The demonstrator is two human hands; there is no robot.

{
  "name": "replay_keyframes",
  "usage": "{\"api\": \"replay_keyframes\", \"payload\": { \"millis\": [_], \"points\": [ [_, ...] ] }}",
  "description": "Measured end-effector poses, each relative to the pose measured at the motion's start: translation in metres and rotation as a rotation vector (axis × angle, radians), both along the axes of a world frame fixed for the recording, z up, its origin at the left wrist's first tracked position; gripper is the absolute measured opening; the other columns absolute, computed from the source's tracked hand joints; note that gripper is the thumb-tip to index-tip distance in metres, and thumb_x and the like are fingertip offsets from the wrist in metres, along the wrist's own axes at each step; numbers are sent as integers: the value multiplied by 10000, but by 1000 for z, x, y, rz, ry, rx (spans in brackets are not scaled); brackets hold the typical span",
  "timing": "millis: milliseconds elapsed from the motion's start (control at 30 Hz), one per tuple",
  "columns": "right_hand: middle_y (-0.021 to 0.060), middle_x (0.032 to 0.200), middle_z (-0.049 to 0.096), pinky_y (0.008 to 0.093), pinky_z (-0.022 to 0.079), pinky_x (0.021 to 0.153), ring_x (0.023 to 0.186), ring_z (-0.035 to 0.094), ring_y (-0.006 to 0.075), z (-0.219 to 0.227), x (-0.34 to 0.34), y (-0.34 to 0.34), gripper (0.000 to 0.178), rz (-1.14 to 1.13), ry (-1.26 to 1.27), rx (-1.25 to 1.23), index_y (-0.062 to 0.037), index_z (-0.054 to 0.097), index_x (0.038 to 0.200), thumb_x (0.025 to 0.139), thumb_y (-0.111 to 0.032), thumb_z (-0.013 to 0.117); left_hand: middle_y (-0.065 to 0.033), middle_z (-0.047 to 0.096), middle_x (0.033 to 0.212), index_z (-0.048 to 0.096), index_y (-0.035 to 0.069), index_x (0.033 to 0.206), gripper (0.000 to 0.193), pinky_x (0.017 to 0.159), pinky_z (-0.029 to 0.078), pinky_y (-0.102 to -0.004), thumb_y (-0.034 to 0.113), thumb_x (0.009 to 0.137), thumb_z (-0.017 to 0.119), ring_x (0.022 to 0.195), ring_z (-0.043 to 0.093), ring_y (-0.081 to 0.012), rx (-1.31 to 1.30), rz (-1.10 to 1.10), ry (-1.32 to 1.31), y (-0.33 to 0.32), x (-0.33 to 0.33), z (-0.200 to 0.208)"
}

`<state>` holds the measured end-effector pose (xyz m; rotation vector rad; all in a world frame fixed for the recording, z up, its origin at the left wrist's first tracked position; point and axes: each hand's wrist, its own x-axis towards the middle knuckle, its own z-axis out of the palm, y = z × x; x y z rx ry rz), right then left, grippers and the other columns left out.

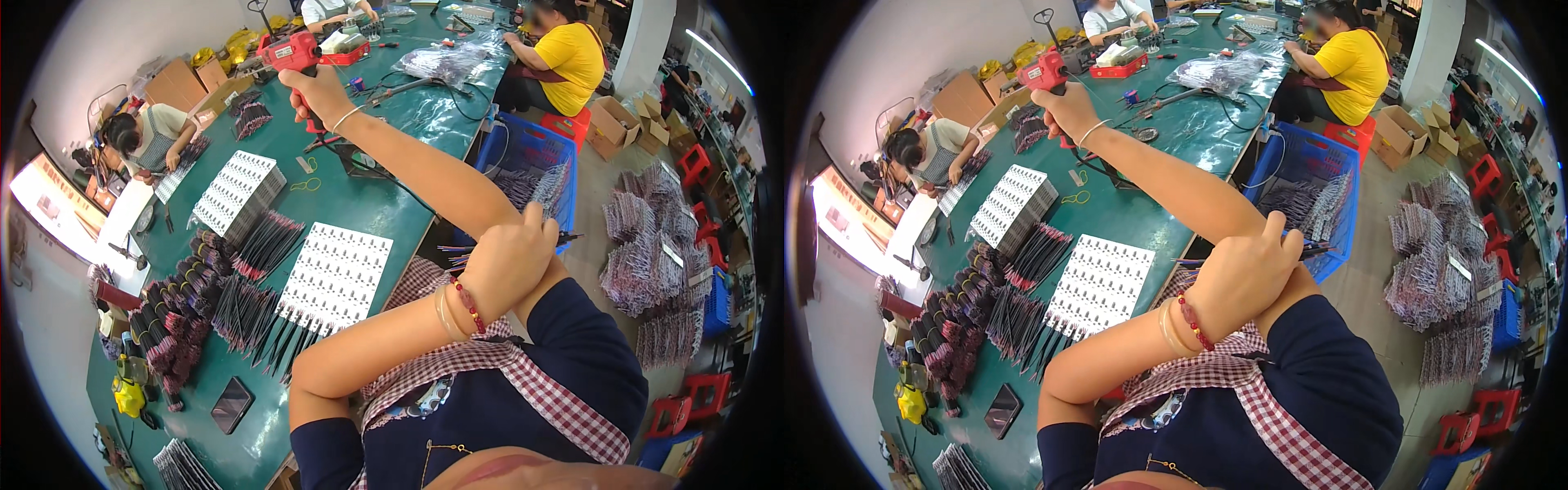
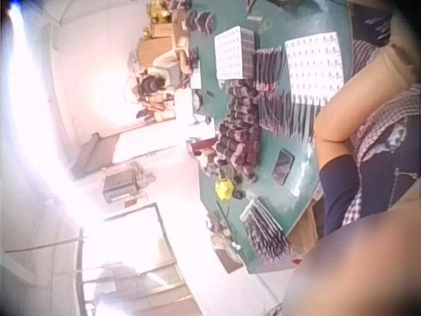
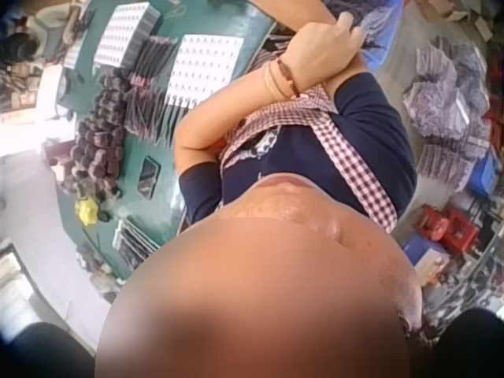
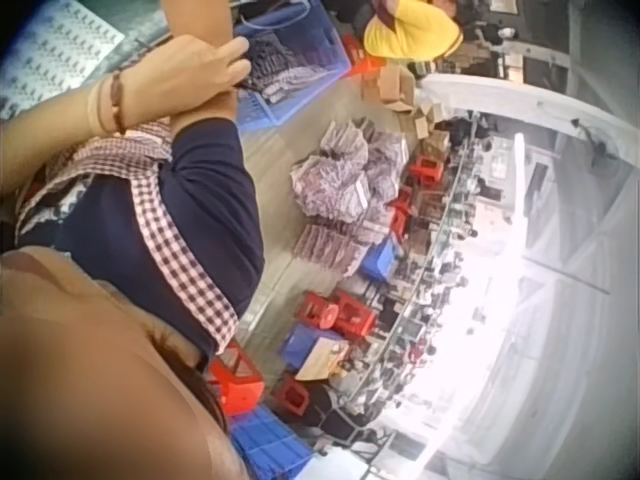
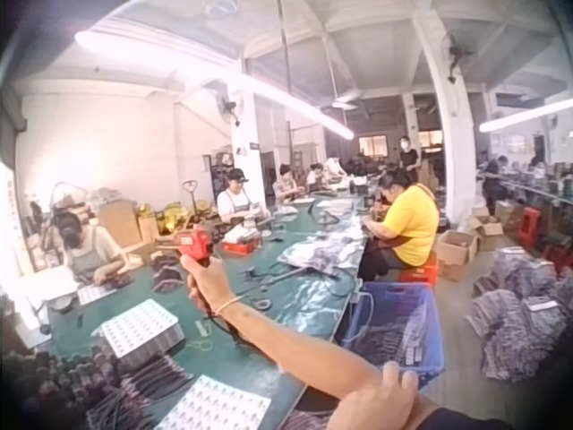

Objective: The person solders individual black wires onto specified terminals of a printed circuit board using a handheld soldering iron.

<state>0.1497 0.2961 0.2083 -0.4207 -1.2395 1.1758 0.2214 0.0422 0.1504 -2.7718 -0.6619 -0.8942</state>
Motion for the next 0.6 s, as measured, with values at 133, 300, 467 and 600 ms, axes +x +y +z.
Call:
{"api": "replay_keyframes", "payload": {
  "millis": [133,300,467,600],
  "points": [
    [70,530,541,302,468,363,351,497,134,-8,-5,0,290,-10,8,-26,13,562,700,784,-246,662,-92,556,791,536,60,793,85,393,457,-266,134,787,579,500,590,-176,-33,119,41,-2,1,-6],
    [71,526,543,304,469,368,353,500,135,-16,-9,5,305,-14,-21,-36,11,563,677,784,-256,665,-96,561,749,529,61,785,89,391,458,-264,137,792,574,509,599,-179,-26,82,12,-2,-3,-5],
    [73,528,541,305,469,369,353,498,135,-22,-13,9,294,-16,-23,-62,4,566,681,784,-252,666,-90,559,740,529,64,787,84,392,460,-261,139,797,565,513,600,-171,-52,211,13,1,-5,-13],
    [69,541,542,316,482,409,377,496,130,-31,-14,14,294,7,-22,-102,-12,574,724,798,-276,681,-120,587,793,529,61,799,87,385,460,-267,143,799,559,499,602,-180,-67,129,21,3,-8,-12]
  ]
}}
